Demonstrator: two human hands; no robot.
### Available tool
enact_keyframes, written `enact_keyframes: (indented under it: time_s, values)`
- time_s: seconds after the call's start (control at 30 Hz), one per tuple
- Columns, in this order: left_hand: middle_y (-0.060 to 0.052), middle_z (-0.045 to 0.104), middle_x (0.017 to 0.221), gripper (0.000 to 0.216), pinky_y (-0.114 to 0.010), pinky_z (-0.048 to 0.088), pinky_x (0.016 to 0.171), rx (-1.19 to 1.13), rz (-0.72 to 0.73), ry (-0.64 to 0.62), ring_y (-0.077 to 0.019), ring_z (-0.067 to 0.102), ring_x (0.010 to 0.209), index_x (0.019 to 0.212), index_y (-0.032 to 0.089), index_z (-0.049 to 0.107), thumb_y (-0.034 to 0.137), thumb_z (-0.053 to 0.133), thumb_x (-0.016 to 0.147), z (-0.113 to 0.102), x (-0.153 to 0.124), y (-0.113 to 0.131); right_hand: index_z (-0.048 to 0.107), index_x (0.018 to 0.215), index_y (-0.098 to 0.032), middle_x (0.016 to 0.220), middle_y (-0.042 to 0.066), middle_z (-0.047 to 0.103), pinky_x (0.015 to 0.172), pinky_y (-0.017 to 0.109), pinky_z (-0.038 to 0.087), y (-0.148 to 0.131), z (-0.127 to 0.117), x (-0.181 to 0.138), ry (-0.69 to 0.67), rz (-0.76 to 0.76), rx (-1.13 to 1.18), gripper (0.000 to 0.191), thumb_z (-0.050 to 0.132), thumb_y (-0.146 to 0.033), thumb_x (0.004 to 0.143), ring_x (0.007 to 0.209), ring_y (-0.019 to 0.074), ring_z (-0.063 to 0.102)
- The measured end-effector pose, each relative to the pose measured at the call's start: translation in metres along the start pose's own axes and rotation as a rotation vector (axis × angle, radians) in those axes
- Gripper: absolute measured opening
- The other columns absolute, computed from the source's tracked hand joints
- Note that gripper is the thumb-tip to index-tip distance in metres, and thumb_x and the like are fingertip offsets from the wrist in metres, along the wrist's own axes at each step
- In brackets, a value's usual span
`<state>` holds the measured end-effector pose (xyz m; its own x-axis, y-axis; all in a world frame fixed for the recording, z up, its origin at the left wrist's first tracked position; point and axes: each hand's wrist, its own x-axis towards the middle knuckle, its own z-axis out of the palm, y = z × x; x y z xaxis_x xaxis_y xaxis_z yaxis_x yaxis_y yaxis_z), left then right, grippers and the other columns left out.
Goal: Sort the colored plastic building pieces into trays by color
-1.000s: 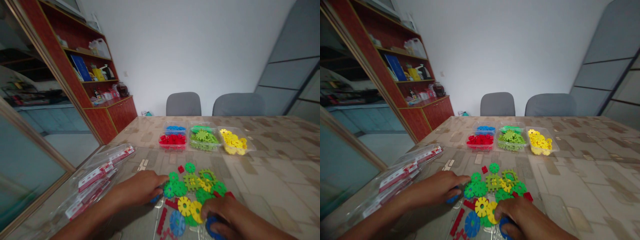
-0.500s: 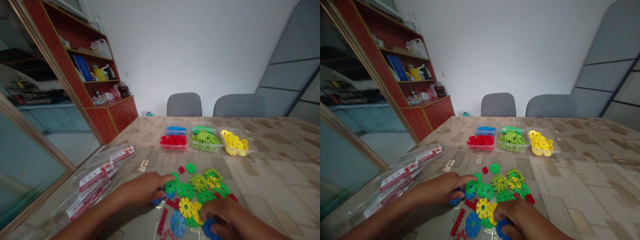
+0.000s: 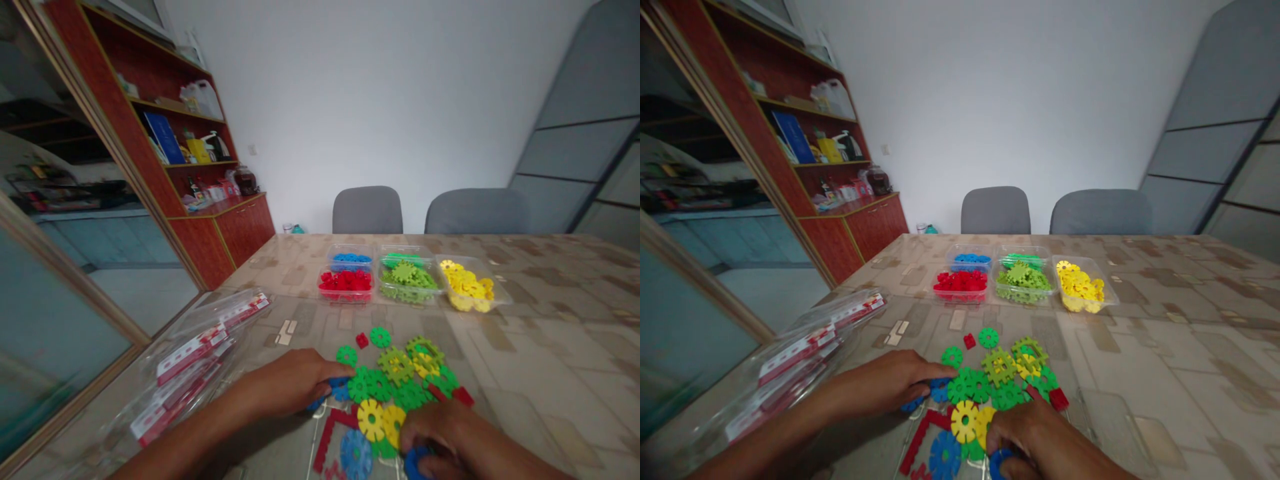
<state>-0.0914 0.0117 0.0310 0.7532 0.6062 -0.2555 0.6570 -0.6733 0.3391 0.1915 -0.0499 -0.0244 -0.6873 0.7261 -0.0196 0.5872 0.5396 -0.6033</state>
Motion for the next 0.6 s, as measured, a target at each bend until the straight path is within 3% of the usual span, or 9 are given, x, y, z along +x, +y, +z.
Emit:
enact_keyframes:
  time_s: [0.23, 0.33, 0.47, 0.6]
  values:
    - [0.001, 0.066, 0.088, 0.013, -0.021, 0.041, 0.069, -0.288, -0.077, 0.235, -0.015, 0.061, 0.08, 0.102, 0.02, 0.062, 0.023, 0.063, 0.09, 0.016, 0.017, -0.007, 0.071, 0.096, -0.02, 0.088, 0.004, 0.074, 0.07, 0.024, 0.047, -0.014, -0.008, -0.005, -0.009, -0.003, 0.029, 0.034, 0.058, -0.002, 0.07, 0.078, 0.0181, 0.067]
    - [0.003, 0.062, 0.085, 0.017, -0.02, 0.038, 0.066, -0.332, -0.062, 0.213, -0.0131, 0.057, 0.076, 0.099, 0.019, 0.063, 0.026, 0.069, 0.086, 0.02, 0.021, -0.007, 0.072, 0.099, -0.02, 0.088, 0.003, 0.074, 0.068, 0.023, 0.046, -0.01, -0.006, -0.005, -0.045, -0.025, 0.046, 0.031, 0.058, -0.007, 0.075, 0.076, 0.0171, 0.067]
    - [0.002, 0.06, 0.089, 0.024, -0.022, 0.037, 0.069, -0.234, -0.149, 0.177, -0.0151, 0.055, 0.081, 0.098, 0.019, 0.064, 0.027, 0.076, 0.078, 0.02, 0.018, -0.007, 0.073, 0.097, -0.019, 0.083, 0.004, 0.073, 0.067, 0.025, 0.046, 0.0, 0.0, -0.001, -0.101, -0.06, 0.056, 0.021, 0.061, -0.018, 0.081, 0.073, 0.0177, 0.066]
    - [0.004, 0.058, 0.084, 0.025, -0.023, 0.034, 0.065, -0.25, -0.179, 0.154, -0.0147, 0.053, 0.078, 0.092, 0.018, 0.064, 0.026, 0.079, 0.074, 0.018, 0.017, -0.009, 0.07, 0.097, -0.02, 0.081, 0.001, 0.069, 0.062, 0.023, 0.043, 0.002, 0.006, 0.0, -0.053, -0.036, 0.074, 0.027, 0.064, -0.013, 0.071, 0.064, 0.0145, 0.059]
